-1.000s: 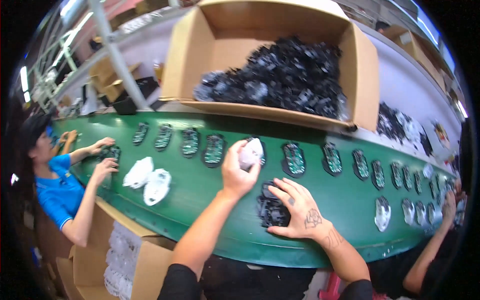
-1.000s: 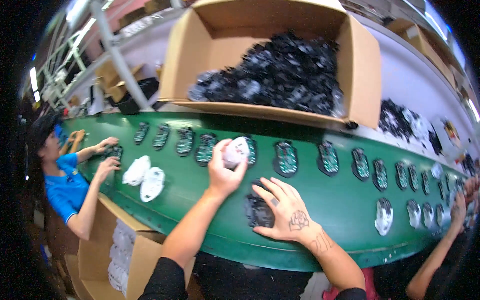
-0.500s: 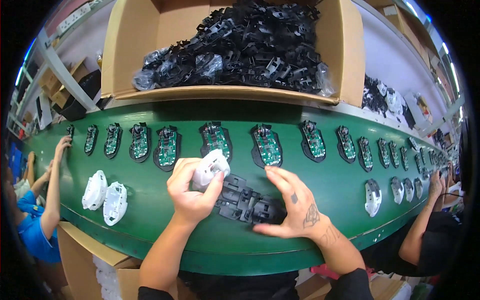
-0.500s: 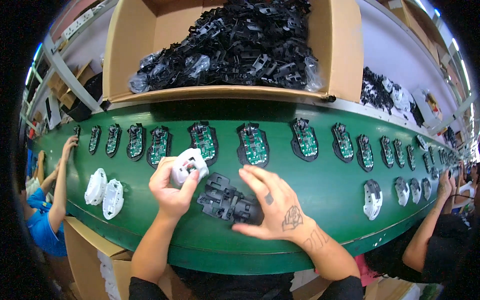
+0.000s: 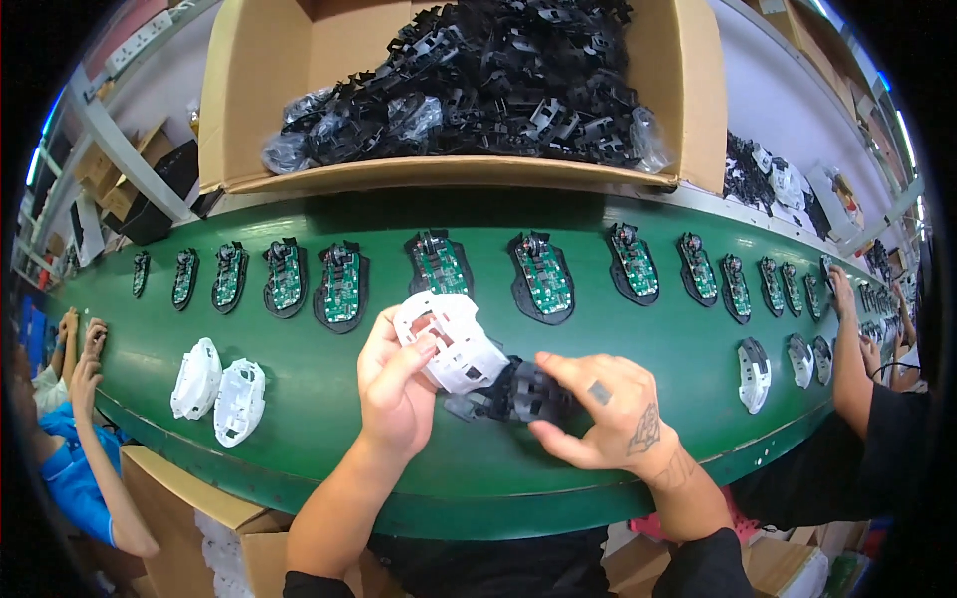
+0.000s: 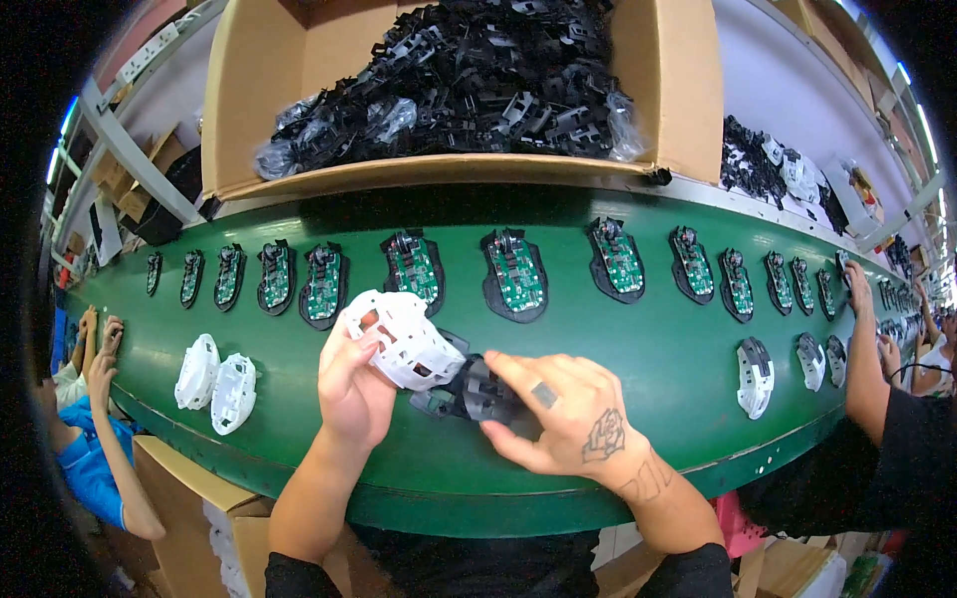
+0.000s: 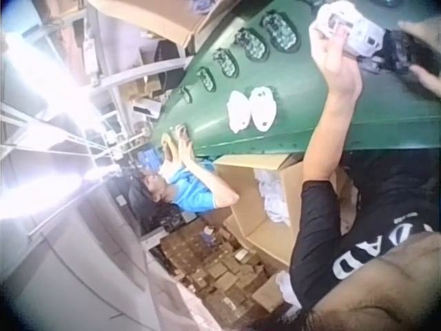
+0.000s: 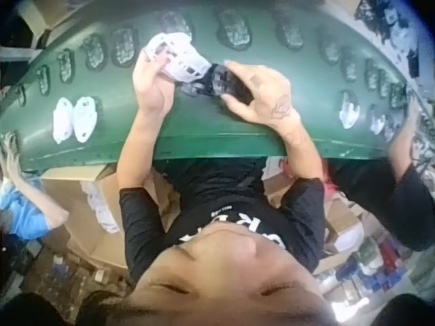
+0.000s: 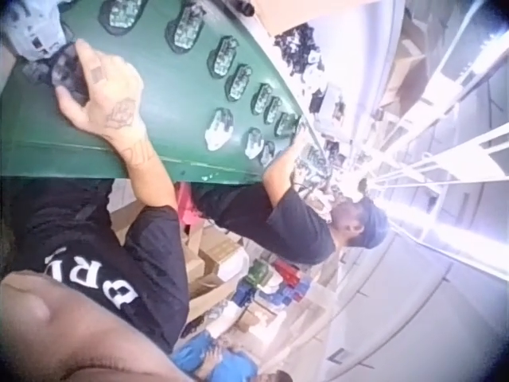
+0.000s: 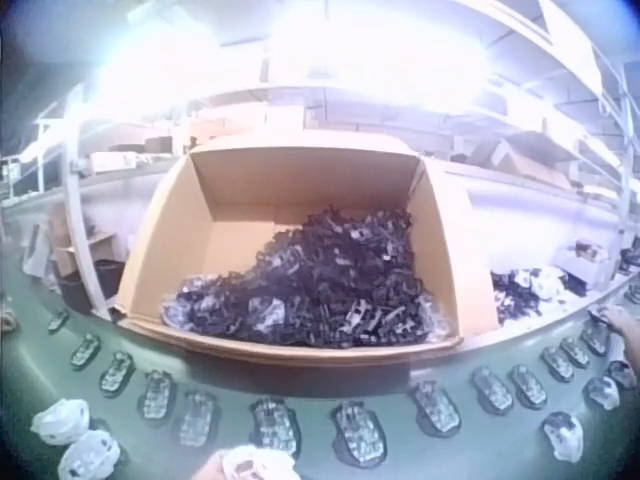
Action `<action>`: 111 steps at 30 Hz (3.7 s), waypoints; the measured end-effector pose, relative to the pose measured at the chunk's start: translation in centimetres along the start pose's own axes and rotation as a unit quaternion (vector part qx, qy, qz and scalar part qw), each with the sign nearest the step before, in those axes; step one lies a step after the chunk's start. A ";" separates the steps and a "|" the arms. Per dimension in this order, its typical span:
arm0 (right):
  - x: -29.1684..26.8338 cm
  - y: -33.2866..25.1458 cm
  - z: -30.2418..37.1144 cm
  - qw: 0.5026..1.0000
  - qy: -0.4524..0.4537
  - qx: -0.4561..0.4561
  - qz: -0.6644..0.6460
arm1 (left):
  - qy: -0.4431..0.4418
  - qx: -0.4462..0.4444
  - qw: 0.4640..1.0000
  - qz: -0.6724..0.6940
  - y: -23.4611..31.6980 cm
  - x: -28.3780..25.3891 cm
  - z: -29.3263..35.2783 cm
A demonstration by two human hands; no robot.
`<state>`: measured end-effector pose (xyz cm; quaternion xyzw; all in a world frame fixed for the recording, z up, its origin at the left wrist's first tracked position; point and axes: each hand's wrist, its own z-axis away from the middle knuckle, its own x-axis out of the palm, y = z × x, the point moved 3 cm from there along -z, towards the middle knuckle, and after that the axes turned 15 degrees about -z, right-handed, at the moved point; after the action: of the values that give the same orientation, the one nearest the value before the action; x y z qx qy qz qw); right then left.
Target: The person assembles mouse casings by taking components from a box and the conveyor belt, fitting inner and outer shell pieces together by hand, and placing the assembled casings onto the conveyor belt.
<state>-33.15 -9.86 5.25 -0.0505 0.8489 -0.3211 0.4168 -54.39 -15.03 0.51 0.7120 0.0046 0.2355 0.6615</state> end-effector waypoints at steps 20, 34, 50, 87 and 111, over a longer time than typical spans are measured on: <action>3.6 1.8 1.6 0.826 0.252 0.159 -0.479 | -0.191 0.107 0.967 -0.131 -0.1 4.8 3.4; 3.4 0.9 1.6 0.852 0.257 0.129 -0.438 | -0.200 0.076 0.977 -0.009 0.1 3.6 2.7; 3.2 0.5 0.7 0.913 0.182 0.091 -0.353 | -0.179 0.353 0.839 -0.373 1.4 2.5 2.3; 4.9 -0.9 -0.4 0.860 0.116 0.191 -0.459 | -0.177 0.013 0.978 -0.113 0.1 1.1 2.4; 5.2 -3.1 0.1 0.947 0.189 -0.005 -0.260 | -0.131 0.293 0.880 -0.351 4.3 0.7 3.6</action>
<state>-36.98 -14.19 3.49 -0.2096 0.8711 -0.4179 0.1503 -53.83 -18.72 4.73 0.8492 0.2361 -0.1194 0.4570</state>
